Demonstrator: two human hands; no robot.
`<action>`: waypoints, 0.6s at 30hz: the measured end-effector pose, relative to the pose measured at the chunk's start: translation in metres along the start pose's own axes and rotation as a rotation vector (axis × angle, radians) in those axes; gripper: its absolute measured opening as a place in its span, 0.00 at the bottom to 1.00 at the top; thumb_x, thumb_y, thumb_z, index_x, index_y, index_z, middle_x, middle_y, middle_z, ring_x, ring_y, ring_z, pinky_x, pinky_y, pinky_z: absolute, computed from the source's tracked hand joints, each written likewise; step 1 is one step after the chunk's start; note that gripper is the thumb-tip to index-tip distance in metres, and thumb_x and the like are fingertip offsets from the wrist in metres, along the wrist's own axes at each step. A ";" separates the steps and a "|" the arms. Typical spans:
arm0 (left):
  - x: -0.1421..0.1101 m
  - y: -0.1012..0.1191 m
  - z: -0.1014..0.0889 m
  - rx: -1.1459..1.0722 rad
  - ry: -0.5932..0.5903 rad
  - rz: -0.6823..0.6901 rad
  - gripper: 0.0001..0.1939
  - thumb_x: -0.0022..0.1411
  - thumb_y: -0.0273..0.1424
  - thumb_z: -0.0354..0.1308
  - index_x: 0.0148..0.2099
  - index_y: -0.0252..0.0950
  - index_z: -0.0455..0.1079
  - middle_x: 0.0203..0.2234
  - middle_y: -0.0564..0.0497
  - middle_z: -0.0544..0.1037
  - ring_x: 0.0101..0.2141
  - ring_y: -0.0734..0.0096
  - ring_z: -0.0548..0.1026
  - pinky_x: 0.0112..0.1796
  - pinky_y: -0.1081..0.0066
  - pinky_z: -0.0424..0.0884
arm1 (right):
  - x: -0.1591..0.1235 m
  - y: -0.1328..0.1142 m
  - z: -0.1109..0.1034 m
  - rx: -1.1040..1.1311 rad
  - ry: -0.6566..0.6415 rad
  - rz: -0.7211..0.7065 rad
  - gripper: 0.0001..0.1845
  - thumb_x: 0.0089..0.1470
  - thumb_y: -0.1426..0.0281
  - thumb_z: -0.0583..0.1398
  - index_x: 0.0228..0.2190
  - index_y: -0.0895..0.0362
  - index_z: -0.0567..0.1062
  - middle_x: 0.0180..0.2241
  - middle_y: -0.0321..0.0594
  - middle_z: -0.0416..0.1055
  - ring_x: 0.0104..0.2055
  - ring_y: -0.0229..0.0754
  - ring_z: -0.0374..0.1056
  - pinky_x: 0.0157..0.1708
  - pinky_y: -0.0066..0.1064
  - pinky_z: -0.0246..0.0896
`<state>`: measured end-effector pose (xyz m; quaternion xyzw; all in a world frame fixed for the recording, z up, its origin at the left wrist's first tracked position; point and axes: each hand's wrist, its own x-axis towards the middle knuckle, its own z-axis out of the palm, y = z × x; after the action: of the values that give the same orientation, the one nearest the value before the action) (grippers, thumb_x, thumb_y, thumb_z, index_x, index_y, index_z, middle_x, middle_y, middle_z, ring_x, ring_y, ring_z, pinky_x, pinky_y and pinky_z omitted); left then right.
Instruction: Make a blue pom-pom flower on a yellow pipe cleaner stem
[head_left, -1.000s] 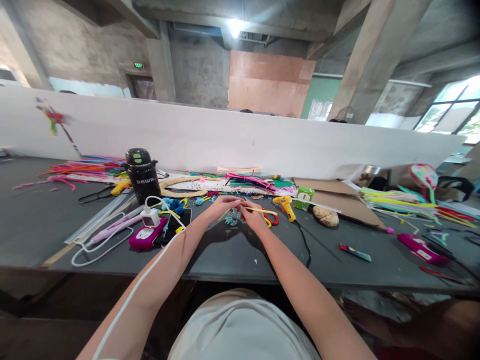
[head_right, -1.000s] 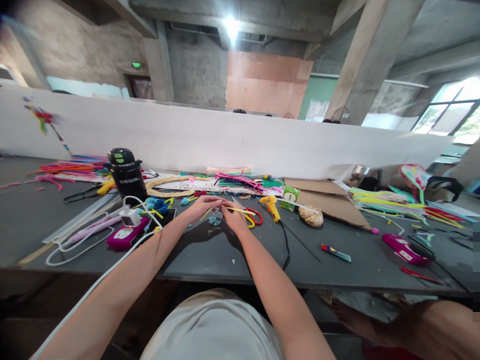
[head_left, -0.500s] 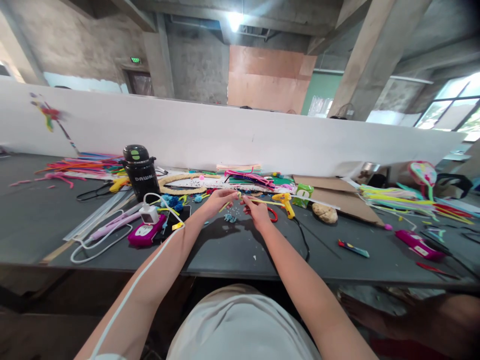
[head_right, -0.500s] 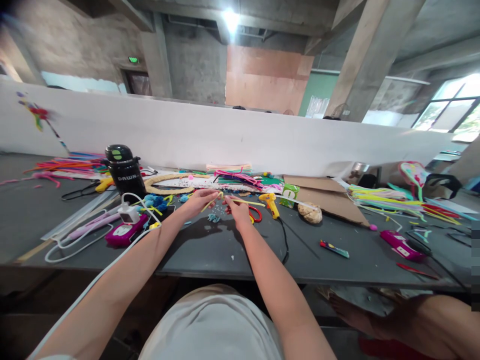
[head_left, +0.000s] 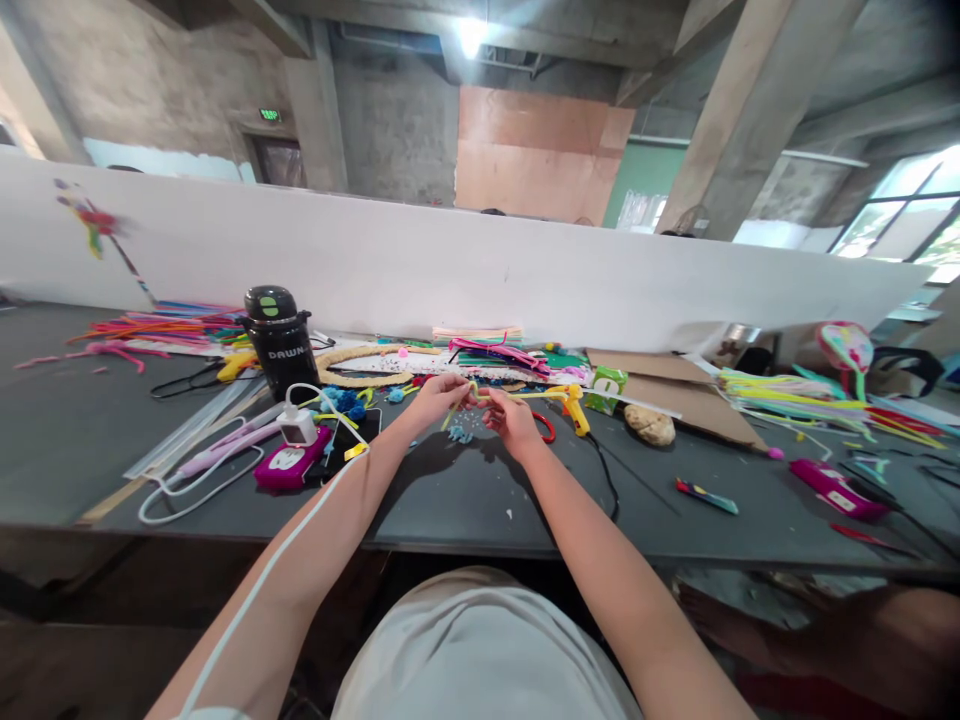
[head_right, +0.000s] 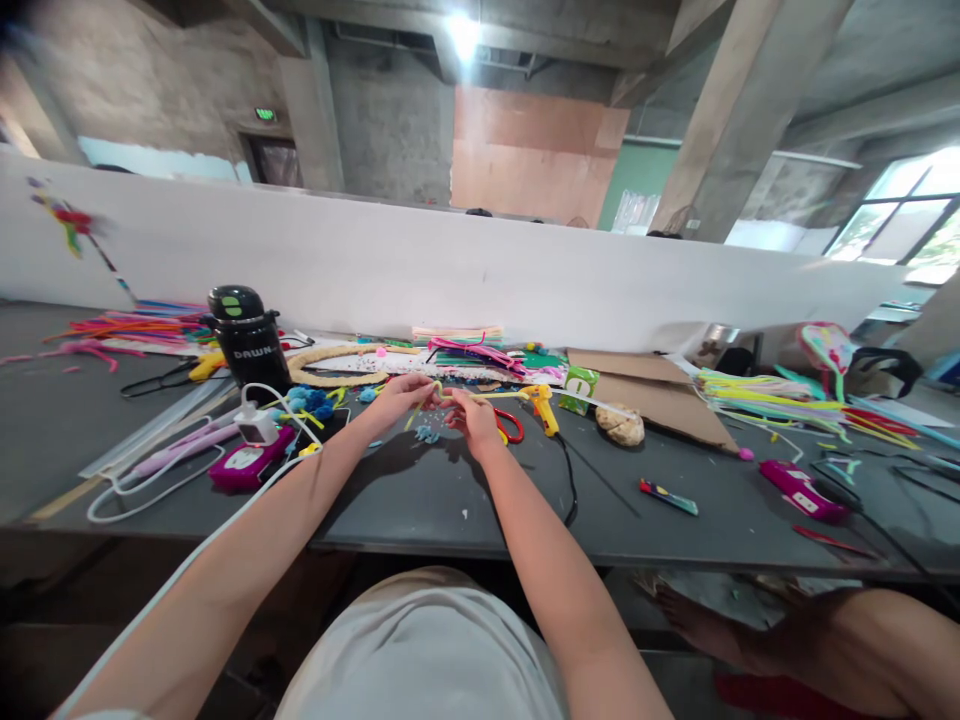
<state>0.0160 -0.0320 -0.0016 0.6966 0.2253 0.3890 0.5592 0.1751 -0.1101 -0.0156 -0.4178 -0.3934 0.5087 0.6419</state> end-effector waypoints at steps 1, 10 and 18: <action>0.000 -0.001 0.000 -0.006 -0.010 -0.011 0.21 0.53 0.46 0.64 0.37 0.32 0.71 0.28 0.48 0.79 0.29 0.70 0.75 0.35 0.69 0.71 | 0.000 0.000 0.000 0.011 0.002 0.005 0.14 0.46 0.60 0.64 0.33 0.56 0.80 0.29 0.37 0.77 0.22 0.34 0.64 0.20 0.27 0.58; 0.001 -0.004 -0.005 0.065 0.043 -0.043 0.20 0.48 0.42 0.68 0.37 0.31 0.77 0.26 0.50 0.77 0.27 0.74 0.71 0.29 0.74 0.64 | 0.004 0.000 -0.004 0.122 -0.044 0.042 0.14 0.47 0.62 0.62 0.32 0.59 0.80 0.22 0.35 0.72 0.22 0.32 0.63 0.21 0.24 0.57; -0.003 -0.004 -0.003 0.026 -0.041 -0.044 0.23 0.49 0.43 0.68 0.41 0.31 0.76 0.26 0.50 0.76 0.25 0.75 0.70 0.29 0.72 0.66 | 0.008 0.003 -0.008 0.133 0.005 0.044 0.14 0.47 0.63 0.62 0.35 0.58 0.79 0.21 0.33 0.70 0.21 0.31 0.62 0.20 0.23 0.57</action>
<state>0.0127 -0.0313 -0.0061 0.7062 0.2342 0.3593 0.5632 0.1826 -0.1026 -0.0202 -0.3840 -0.3475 0.5467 0.6580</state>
